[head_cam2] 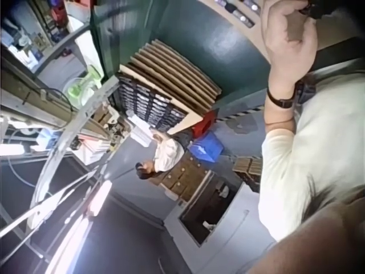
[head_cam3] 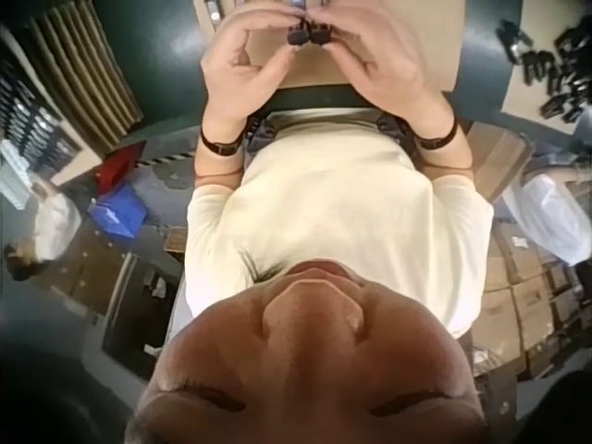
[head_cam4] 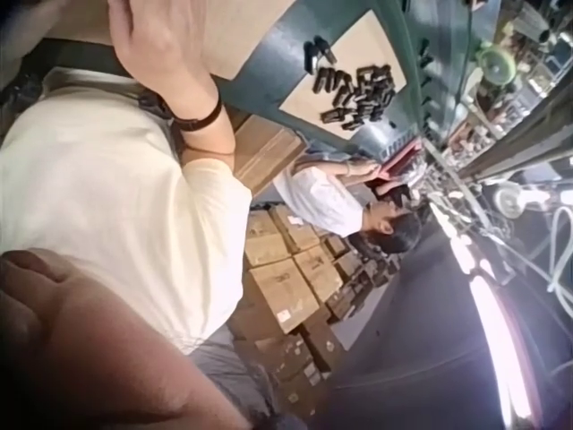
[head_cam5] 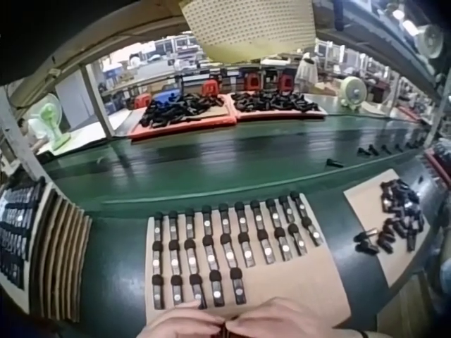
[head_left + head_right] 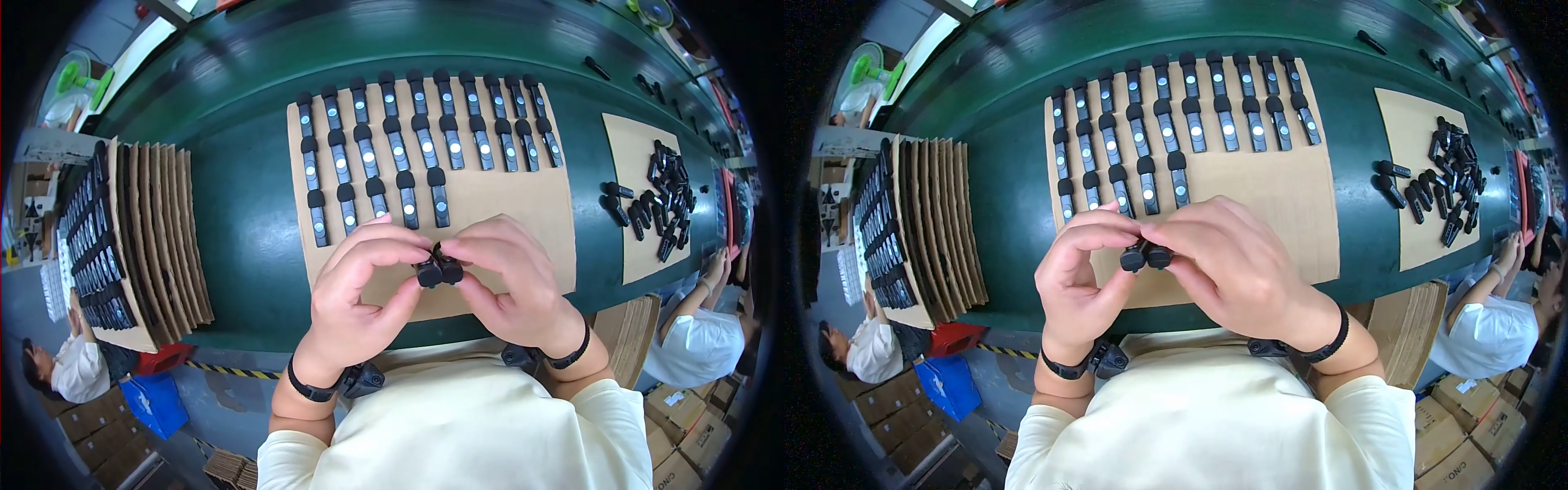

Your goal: The person picks up a microphone from a pile, aligns it with another, and presses them together to check the connection. After inspecting the devices, they place the microphones onto a cardboard sheet and repeat the process.

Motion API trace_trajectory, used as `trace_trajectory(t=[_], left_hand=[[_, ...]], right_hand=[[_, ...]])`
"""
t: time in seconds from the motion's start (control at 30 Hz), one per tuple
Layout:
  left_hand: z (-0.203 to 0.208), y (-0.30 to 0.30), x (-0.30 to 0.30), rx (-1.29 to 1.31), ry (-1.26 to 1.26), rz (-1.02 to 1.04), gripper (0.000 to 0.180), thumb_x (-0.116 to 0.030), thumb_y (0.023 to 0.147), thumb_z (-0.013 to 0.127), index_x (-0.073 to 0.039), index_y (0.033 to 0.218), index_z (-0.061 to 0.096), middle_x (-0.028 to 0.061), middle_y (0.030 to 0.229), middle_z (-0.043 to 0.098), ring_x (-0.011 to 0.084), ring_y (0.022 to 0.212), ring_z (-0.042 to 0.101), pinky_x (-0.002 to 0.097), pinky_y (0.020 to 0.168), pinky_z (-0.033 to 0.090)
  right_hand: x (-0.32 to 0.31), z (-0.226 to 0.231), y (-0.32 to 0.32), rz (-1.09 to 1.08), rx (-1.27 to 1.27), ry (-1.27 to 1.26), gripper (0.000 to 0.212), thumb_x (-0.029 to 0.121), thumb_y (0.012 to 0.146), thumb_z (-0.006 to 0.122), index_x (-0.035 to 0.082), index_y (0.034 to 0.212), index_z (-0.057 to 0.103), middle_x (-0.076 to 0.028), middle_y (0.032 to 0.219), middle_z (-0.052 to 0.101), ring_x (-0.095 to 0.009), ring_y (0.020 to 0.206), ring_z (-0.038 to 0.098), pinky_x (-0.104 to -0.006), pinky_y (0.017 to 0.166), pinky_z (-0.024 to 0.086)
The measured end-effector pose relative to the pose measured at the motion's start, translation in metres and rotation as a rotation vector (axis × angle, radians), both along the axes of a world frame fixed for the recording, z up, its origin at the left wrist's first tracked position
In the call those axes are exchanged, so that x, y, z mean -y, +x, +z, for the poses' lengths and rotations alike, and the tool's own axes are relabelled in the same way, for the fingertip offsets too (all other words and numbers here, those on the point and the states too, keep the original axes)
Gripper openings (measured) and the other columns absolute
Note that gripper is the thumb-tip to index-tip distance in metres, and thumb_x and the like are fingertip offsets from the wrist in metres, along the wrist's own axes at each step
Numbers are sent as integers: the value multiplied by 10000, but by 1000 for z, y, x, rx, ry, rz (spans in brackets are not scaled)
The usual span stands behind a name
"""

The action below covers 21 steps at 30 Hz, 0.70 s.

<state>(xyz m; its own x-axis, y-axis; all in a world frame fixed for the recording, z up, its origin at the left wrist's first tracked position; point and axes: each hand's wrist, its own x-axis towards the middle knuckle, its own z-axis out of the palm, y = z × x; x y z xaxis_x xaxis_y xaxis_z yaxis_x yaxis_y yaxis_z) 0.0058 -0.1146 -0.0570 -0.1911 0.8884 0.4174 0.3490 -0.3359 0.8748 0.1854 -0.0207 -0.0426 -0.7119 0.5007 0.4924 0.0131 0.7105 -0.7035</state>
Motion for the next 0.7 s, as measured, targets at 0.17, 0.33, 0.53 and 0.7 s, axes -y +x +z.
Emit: trace_trajectory(t=[0.17,0.33,0.53,0.7], left_hand=[[0,2,-11,-201,52,-30,293,35,735,714,-13,1019,656,101,990,704,267,908,672,448,962,481],[3,13,-25,-329,16,35,276,39,729,708,-21,993,653,92,963,699,265,896,669,449,932,498],[-8,36,-42,-628,55,37,194,-24,741,664,-34,933,642,113,1020,670,262,960,644,447,957,478],[-20,53,-34,-985,52,-7,168,-115,742,610,-43,892,629,141,1069,627,274,1031,594,454,998,441]], right_hand=[[-8,-7,17,-13,48,-65,391,-118,720,672,-2,1089,622,-154,978,656,-287,850,651,-370,750,530],[-29,-9,40,-82,181,-148,378,-101,729,688,12,1082,610,-151,988,658,-301,872,657,-370,769,538],[-51,-21,54,-88,257,268,335,-67,718,713,21,1019,596,-139,1041,651,-327,913,653,-380,781,538],[-52,-31,62,31,376,402,312,-15,711,729,32,991,601,-123,1079,627,-322,938,641,-393,807,534]])
